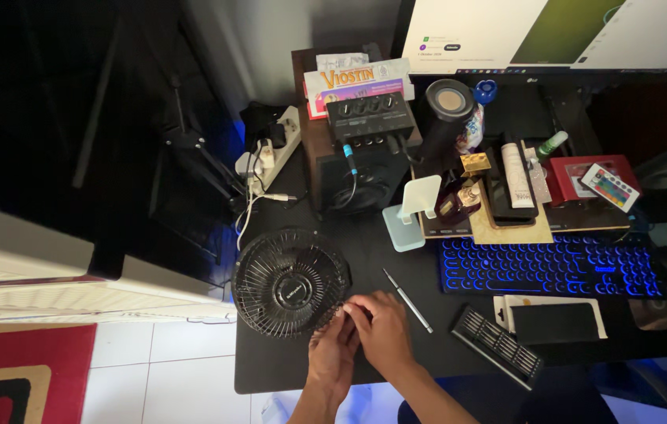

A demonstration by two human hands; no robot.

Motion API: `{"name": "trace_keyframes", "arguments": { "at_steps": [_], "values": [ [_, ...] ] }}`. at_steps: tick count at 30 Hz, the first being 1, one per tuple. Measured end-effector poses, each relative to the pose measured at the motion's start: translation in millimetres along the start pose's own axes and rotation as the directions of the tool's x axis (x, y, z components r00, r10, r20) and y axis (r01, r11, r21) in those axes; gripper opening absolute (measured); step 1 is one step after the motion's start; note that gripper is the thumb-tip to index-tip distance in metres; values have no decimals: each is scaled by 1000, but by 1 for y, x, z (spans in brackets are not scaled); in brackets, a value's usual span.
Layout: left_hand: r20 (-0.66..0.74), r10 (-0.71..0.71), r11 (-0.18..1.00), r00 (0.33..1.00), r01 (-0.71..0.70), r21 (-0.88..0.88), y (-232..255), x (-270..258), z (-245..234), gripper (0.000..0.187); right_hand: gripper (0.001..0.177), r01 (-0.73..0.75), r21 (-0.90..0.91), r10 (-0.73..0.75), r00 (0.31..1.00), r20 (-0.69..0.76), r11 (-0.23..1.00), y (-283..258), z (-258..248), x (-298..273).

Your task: The person uses a screwdriver to remove screws from a small black desk fan. They place the screws on the desk and continue unscrewing the fan's casing.

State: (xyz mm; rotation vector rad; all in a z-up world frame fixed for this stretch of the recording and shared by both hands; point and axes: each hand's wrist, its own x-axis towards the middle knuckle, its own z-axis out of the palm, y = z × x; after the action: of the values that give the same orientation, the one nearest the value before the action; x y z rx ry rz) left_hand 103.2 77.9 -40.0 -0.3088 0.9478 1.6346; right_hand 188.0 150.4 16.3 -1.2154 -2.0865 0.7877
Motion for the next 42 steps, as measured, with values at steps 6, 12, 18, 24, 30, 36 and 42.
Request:
{"name": "trace_keyframes", "arguments": {
  "at_steps": [6,12,18,24,30,36,42],
  "values": [
    [4,-16,1000,1000,16,9,6,-6,7,18,22,-199,23,196,976,94,980,0,5,7],
    [35,-5,1000,999,4,5,8,-9,9,20,21,-455,88,431,878,207,886,-7,4,14],
    [9,-11,1000,1000,11,-24,6,-7,8,20,19,-447,341,429,894,129,827,-8,6,9],
    [26,-7,1000,1000,7,-11,7,-6,6,23,17,-510,317,502,857,114,800,-7,14,4],
    [4,6,1000,1000,-6,-14,5,-2,3,22,21,-584,565,561,792,240,583,4,24,1],
    [-83,-5,999,997,1,-52,2,3,1,20,19,-617,473,578,778,246,630,45,7,-2],
    [-167,36,996,985,-50,-79,-14,15,2,18,14,-277,0,277,960,37,961,72,-15,-30]
  ]
}}
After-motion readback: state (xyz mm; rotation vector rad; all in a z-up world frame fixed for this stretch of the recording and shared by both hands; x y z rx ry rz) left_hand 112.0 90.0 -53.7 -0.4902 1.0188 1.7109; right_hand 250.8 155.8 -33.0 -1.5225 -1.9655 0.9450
